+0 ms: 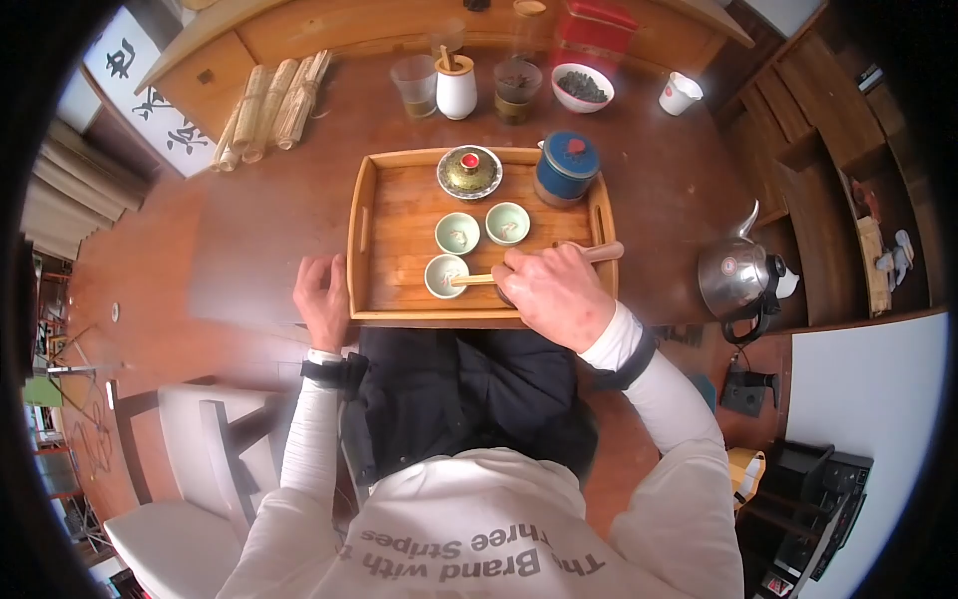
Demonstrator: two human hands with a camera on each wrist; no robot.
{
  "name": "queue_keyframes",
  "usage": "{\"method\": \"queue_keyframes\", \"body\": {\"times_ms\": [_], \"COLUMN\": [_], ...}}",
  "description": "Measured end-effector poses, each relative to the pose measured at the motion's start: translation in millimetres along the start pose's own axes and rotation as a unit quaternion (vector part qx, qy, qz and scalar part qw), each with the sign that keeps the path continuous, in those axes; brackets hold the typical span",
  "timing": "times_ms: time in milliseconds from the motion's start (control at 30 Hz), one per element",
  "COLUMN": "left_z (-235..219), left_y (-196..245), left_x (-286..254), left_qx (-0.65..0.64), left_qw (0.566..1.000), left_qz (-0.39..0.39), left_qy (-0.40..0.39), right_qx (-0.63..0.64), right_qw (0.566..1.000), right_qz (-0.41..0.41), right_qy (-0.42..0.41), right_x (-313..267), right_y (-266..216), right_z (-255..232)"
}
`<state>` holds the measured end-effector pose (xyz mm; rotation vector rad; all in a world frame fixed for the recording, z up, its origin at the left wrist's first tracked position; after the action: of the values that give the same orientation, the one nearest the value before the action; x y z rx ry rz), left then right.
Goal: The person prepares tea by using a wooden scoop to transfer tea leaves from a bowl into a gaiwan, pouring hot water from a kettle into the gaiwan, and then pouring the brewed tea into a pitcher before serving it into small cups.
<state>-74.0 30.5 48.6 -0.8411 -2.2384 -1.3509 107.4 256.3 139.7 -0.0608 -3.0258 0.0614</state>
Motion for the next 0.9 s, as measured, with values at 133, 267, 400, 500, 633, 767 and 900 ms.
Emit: {"method": "queue_keyframes", "body": {"times_ms": [133,267,400,500,633,767,900], "left_z": [-1.6,-1.3,-1.5,-0.7,-0.3,0.1,-0.4], "left_y": [0.7,0.9,-0.8,-0.5,-3.0,-2.0,-1.9], "left_x": [0.6,0.8,1.0,0.6,-0.3,0.3,0.2], "left_qx": [-0.007,-0.004,0.002,-0.006,-0.007,-0.005,-0.007], "left_qw": [1.000,1.000,1.000,1.000,1.000,1.000,1.000], "left_qz": [0.003,0.002,0.001,-0.002,0.004,0.007,0.010], "left_qy": [0.003,0.001,0.003,0.001,0.005,0.003,0.006], "right_qx": [0.063,0.066,0.088,0.107,0.089,0.087,0.102], "right_qw": [0.998,0.994,0.993,0.991,0.990,0.985,0.980], "right_qz": [0.030,0.088,0.082,0.081,0.109,0.145,0.168], "right_qy": [-0.001,-0.010,-0.008,-0.008,-0.017,-0.022,-0.024], "right_x": [2.3,2.5,1.8,-9.1,-25.3,-36.2,-46.6], "right_y": [2.3,26.1,28.3,37.4,60.2,72.9,82.9], "right_z": [-16.4,-19.3,-19.8,-25.3,-31.4,-40.3,-32.8]}}
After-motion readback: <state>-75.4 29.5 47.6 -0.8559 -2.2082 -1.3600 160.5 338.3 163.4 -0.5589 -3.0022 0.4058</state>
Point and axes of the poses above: each hand's wrist, its own x-axis towards the middle knuckle, its own z-axis out of the palm, y = z × x, the point moved 8 cm from there along x, towards the middle knuckle, and after that the axes turned 11 degrees about z, right-handed, at the moved point
